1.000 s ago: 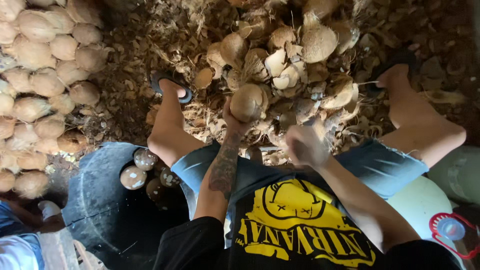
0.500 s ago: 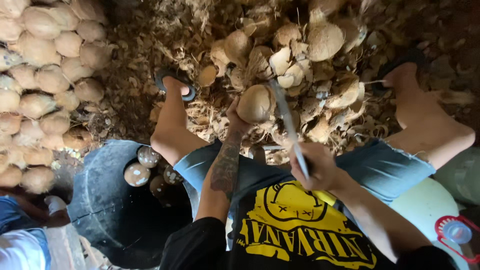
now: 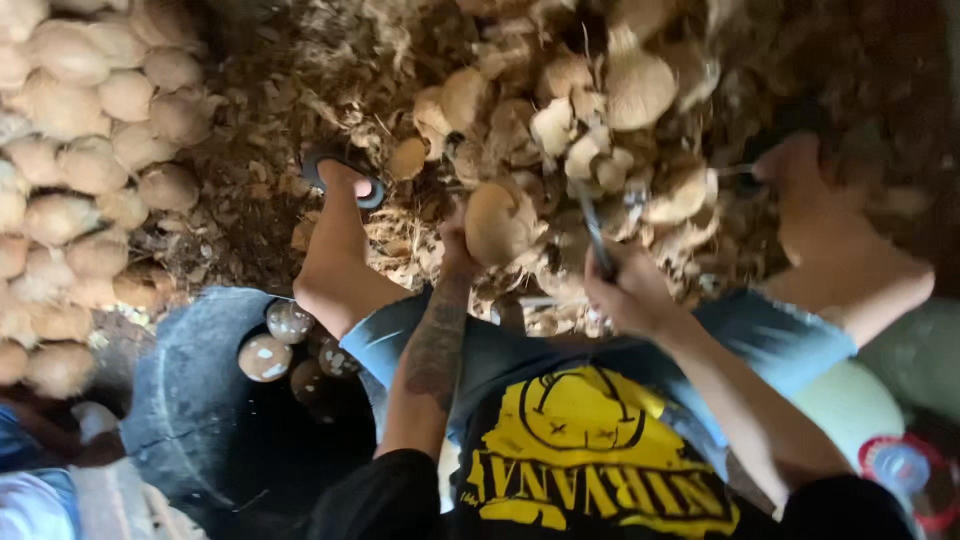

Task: The person sits on the ground and uses a machete to peel the husk off coconuts. They hold the coconut in one hand and strike it with the machete in the other, removing the fibrous outer layer. The peeled coconuts are placed into a black bucket, and the person occasionally pours coconut water into a white bucket.

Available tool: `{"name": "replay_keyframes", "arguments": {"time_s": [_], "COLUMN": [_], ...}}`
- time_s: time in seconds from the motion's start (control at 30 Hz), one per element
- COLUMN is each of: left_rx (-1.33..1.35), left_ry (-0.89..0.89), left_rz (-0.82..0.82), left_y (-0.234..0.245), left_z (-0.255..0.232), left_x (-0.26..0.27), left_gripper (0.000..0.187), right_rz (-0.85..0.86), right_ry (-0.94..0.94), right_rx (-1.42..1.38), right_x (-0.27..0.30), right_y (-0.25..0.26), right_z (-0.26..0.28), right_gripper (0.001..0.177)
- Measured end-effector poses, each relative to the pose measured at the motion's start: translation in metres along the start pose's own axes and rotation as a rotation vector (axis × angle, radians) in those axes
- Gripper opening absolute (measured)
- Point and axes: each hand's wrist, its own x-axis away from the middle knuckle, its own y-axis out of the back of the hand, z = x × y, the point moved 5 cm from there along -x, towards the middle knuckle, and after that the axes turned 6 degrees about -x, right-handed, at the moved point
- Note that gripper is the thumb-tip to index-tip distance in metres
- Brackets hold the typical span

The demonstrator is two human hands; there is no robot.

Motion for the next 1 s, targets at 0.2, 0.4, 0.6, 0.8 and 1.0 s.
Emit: {"name": "replay_keyframes", "arguments": {"time_s": [0.2, 0.4, 0.6, 0.8, 1.0], "left_rx": [0.074, -0.143, -0.114, 0.15, 0.019], "left_ry": [0.158, 0.142, 0.049, 0.135, 0.014], "left_rz": [-0.111, -0.078, -0.104, -0.119, -0.031], "left_y": [0.012, 0.017, 0.022, 0.028, 0.002], "left_z": [0.02, -0.002, -0.003, 0.023, -0.011], "left_x": [0.006, -0.006, -0.022, -0.003, -0.036], "left_gripper": [0.057, 0.054, 0.078, 0.062, 0.052], "right_rz": [-0.265, 0.199, -0.029, -0.261, -0.009], "right_ry": [1.049, -0.674, -0.248, 0.929, -0.824], "right_rx": [-0.069, 0.447, 0.132, 0.038, 0.311], "right_x": [0.038, 0.03, 0.01, 0.045, 0.018], "right_y": [0.001, -0.003, -0.002, -0.002, 0.004], "right_z": [-0.012, -0.156, -0.049, -0.003, -0.178], "right_gripper": [0.006, 0.054, 0.007, 0.008, 0.053]}}
